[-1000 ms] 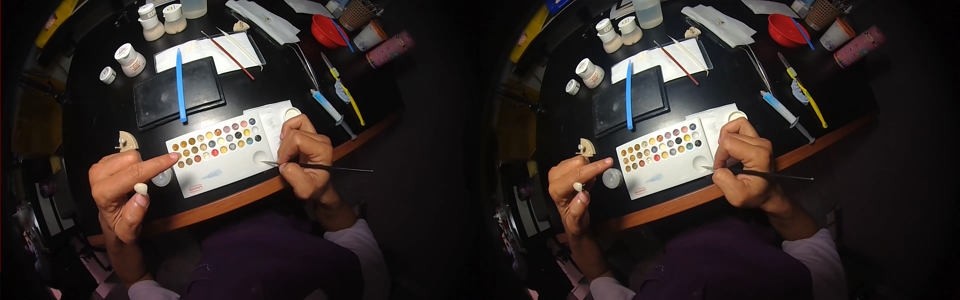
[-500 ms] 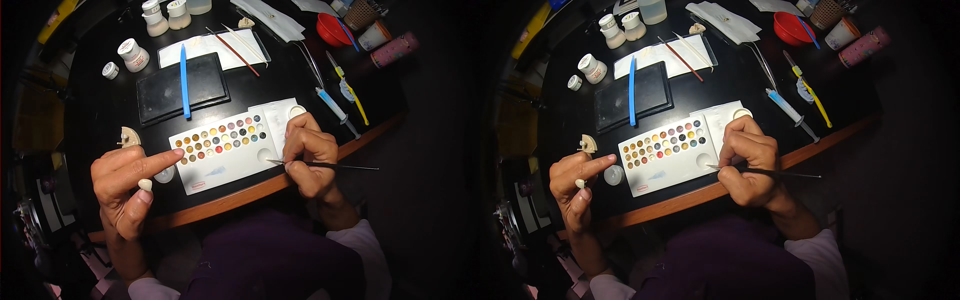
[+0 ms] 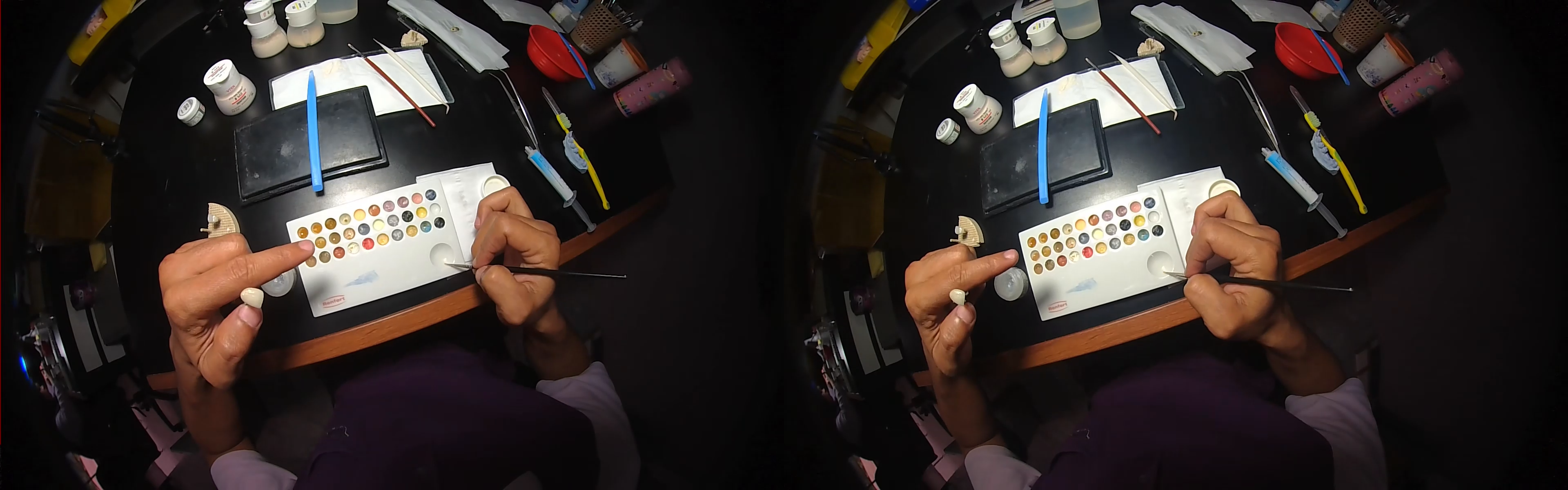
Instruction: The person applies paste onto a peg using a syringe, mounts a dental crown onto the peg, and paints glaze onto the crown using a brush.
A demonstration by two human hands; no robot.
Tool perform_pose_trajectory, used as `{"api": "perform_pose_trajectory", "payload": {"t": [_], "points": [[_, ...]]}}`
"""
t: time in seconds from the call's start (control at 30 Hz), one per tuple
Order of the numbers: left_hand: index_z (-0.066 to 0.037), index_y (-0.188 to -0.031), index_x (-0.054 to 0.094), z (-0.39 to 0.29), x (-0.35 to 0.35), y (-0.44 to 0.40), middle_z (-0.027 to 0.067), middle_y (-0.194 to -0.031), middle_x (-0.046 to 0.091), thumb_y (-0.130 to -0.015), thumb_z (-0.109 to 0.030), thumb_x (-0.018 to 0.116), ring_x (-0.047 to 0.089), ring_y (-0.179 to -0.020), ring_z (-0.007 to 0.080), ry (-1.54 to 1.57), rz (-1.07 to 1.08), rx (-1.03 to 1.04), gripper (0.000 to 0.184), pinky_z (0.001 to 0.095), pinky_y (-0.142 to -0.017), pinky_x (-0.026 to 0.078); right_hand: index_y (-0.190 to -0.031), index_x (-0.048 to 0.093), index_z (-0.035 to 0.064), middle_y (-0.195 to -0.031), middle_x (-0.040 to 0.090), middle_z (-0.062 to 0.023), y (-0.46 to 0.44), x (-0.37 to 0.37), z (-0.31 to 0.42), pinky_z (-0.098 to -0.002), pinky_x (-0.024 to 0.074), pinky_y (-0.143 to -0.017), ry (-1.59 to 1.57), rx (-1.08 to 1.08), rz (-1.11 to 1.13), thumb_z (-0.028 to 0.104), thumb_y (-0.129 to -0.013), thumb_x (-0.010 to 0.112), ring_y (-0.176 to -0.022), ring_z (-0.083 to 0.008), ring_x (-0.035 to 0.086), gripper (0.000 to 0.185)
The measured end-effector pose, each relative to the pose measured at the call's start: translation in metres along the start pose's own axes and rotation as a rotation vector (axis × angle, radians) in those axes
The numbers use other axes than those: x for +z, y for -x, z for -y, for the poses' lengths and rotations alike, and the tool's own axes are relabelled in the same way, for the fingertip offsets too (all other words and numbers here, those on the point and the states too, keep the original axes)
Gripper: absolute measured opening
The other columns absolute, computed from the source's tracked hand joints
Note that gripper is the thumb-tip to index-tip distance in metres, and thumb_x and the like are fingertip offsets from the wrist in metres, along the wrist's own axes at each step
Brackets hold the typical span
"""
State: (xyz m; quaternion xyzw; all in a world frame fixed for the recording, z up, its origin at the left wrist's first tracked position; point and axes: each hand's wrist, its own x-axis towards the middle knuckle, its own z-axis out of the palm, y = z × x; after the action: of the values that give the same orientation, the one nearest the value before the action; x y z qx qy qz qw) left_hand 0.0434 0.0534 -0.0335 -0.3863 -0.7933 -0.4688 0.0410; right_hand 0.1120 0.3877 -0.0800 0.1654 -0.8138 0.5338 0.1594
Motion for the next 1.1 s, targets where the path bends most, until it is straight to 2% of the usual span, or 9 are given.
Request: {"api": "perform_pose_trajectory", "payload": {"t": [0.3,0.6,0.73,0.83,0.97,1.1], "points": [[0.001,-0.114,0.083,0.0,0.0,0.0,0.004,-0.057,0.042,-0.075,-0.04,0.056,0.039,-0.05,0.0151,-0.003,0.001,0.002,0.063,0.0356,-0.052,0.03,-0.066,0.061,-0.0007,-0.081,0.056,-0.0127,0.003,-0.001,-0.003,-0.0264,0.0413,-0.062,-0.025,0.028,-0.017,0.0,-0.06,0.057,-0.075,-0.0169,0.055,0.008],[0.0,-0.115,0.083,-0.002,-0.001,-0.001,0.005,-0.058,0.044,-0.076,-0.04,0.056,0.04,-0.05,0.0153,-0.002,0.009,-0.008,0.062,0.0357,-0.052,0.03,-0.067,0.061,-0.0003,-0.08,0.056,-0.0123,0.004,-0.001,-0.004,-0.0269,0.0405,-0.063,-0.061,0.018,-0.022,0.002,-0.06,0.057,-0.073,-0.0162,0.054,0.008],[0.001,-0.114,0.083,-0.002,-0.001,-0.002,0.0053,-0.058,0.046,-0.074,-0.036,0.057,0.04,-0.049,0.0152,0.013,0.01,0.004,0.06,0.0354,-0.051,0.03,-0.068,0.06,0.0009,-0.075,0.057,-0.0097,0.005,-0.001,0.004,-0.0289,0.041,-0.066,-0.102,0.105,-0.041,0.004,-0.061,0.057,-0.076,-0.0175,0.053,0.008],[0.004,-0.116,0.081,0.003,-0.006,-0.008,0.0072,-0.059,0.051,-0.072,-0.029,0.057,0.045,-0.049,0.0161,0.018,0.062,0.09,0.06,0.035,-0.048,0.037,-0.072,0.058,0.0049,-0.071,0.06,-0.0051,-0.003,0.003,0.007,-0.0333,0.0418,-0.076,-0.156,-0.027,-0.056,0.005,-0.065,0.059,-0.084,-0.0212,0.051,0.007],[0.002,-0.12,0.081,0.006,-0.009,-0.007,0.0062,-0.06,0.053,-0.072,-0.022,0.058,0.048,-0.049,0.017,0.044,0.082,0.112,0.058,0.0346,-0.048,0.038,-0.092,0.063,0.0048,-0.076,0.066,-0.0059,-0.031,0.025,0.039,-0.0406,0.0487,-0.091,-0.249,-0.269,-0.023,0.006,-0.08,0.068,-0.09,-0.0234,0.058,0.013],[0.001,-0.123,0.08,0.007,-0.009,-0.005,0.0072,-0.06,0.051,-0.076,-0.023,0.059,0.05,-0.052,0.0174,0.116,0.091,0.092,0.057,0.0345,-0.051,0.04,-0.099,0.067,0.0038,-0.092,0.072,-0.0095,-0.056,0.056,0.064,-0.0448,0.0555,-0.097,-0.426,-0.401,-0.005,-0.01,-0.075,0.072,-0.106,-0.0308,0.067,0.028]]}}
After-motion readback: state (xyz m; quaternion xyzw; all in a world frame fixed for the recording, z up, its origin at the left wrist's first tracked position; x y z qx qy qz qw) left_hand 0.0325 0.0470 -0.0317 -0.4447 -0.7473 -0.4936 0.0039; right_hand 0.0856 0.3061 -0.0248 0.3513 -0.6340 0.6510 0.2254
